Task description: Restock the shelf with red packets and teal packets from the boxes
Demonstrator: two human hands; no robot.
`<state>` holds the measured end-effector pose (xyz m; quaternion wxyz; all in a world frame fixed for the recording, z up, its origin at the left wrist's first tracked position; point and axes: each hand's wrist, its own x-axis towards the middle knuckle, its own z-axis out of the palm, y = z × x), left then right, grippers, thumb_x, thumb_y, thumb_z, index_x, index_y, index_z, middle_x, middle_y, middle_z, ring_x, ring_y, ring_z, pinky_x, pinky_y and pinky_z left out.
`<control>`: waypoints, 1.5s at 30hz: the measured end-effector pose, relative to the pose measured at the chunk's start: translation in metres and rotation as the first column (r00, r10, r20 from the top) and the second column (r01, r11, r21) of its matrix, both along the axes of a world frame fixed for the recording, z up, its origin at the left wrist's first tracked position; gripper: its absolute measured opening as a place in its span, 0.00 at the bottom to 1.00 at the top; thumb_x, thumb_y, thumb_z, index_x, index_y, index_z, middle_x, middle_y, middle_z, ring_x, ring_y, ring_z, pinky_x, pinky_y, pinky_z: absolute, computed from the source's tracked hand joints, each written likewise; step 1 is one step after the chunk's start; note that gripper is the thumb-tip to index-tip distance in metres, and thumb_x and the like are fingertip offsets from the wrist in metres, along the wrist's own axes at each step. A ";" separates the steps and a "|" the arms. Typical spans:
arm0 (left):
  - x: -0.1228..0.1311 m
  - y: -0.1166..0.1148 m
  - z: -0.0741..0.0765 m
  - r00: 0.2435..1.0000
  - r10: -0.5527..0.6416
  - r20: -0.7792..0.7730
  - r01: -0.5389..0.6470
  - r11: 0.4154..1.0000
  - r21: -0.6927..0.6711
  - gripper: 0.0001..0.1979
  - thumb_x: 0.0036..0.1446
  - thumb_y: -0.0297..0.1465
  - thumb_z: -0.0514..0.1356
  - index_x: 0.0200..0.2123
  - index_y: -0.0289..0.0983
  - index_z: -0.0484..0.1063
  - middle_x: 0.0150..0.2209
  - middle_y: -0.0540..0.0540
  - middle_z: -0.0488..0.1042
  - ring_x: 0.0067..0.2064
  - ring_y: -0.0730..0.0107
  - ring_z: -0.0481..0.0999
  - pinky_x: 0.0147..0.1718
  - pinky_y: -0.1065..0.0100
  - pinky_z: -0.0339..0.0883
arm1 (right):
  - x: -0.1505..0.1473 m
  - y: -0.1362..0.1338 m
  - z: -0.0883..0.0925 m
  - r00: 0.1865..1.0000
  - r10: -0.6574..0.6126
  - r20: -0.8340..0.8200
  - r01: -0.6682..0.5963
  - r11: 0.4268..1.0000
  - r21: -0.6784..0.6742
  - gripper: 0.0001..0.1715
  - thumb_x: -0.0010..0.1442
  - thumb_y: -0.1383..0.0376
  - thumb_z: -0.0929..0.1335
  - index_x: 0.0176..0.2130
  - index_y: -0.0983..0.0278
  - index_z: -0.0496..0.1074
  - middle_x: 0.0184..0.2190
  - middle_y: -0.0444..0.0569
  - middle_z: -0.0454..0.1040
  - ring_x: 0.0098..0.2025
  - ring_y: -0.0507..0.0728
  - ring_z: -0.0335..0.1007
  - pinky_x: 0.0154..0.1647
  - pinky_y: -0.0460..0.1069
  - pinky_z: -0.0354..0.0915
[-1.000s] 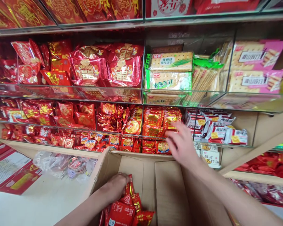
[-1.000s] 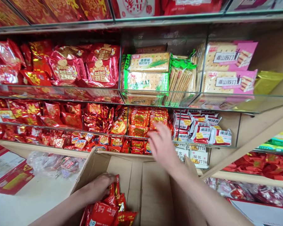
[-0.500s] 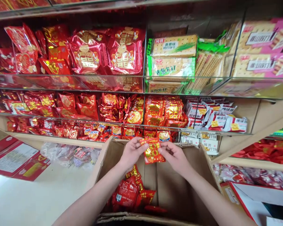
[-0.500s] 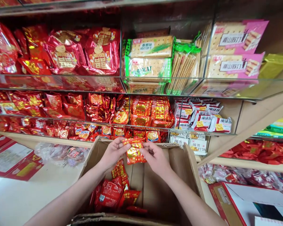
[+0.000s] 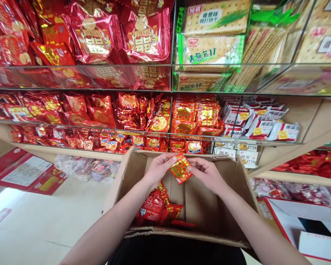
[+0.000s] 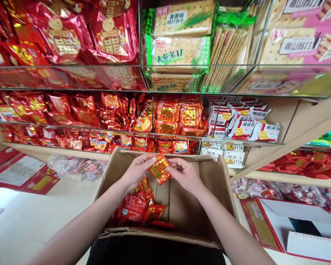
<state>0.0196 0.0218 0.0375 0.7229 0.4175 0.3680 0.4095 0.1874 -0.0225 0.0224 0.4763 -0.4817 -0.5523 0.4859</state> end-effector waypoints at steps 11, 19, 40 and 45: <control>0.001 -0.005 -0.005 0.989 0.028 0.148 -0.021 0.999 -0.050 0.16 0.43 0.31 0.63 0.37 0.37 0.65 0.32 0.51 0.73 0.31 0.76 0.72 0.32 0.71 0.64 | -0.005 -0.002 -0.004 0.983 -0.120 -0.140 0.116 0.993 -0.035 0.14 0.50 0.61 0.67 0.38 0.63 0.69 0.29 0.45 0.72 0.30 0.50 0.66 0.30 0.47 0.65; -0.004 -0.015 -0.016 0.937 -0.314 -0.155 0.343 0.910 0.231 0.12 0.49 0.29 0.58 0.39 0.37 0.61 0.32 0.51 0.70 0.33 0.76 0.69 0.34 0.72 0.62 | 0.004 0.000 -0.003 0.998 -0.056 -0.022 0.055 0.997 -0.047 0.18 0.51 0.60 0.67 0.42 0.62 0.66 0.31 0.44 0.70 0.33 0.51 0.65 0.36 0.47 0.62; -0.004 -0.013 -0.015 0.942 -0.167 -0.291 0.237 0.945 0.225 0.14 0.48 0.35 0.58 0.38 0.35 0.64 0.32 0.48 0.72 0.31 0.74 0.71 0.32 0.69 0.63 | 0.049 -0.017 0.037 0.883 -0.295 -0.365 0.241 0.952 -0.187 0.13 0.44 0.62 0.71 0.28 0.62 0.64 0.26 0.40 0.67 0.25 0.46 0.62 0.25 0.42 0.62; 0.000 -0.017 -0.009 0.965 -0.207 -0.163 0.239 0.947 0.213 0.20 0.47 0.36 0.60 0.44 0.37 0.62 0.38 0.45 0.73 0.32 0.72 0.73 0.27 0.72 0.63 | 0.032 -0.019 0.024 0.915 -0.284 -0.286 0.239 0.953 -0.185 0.15 0.42 0.60 0.72 0.25 0.62 0.62 0.22 0.40 0.66 0.23 0.48 0.61 0.23 0.44 0.62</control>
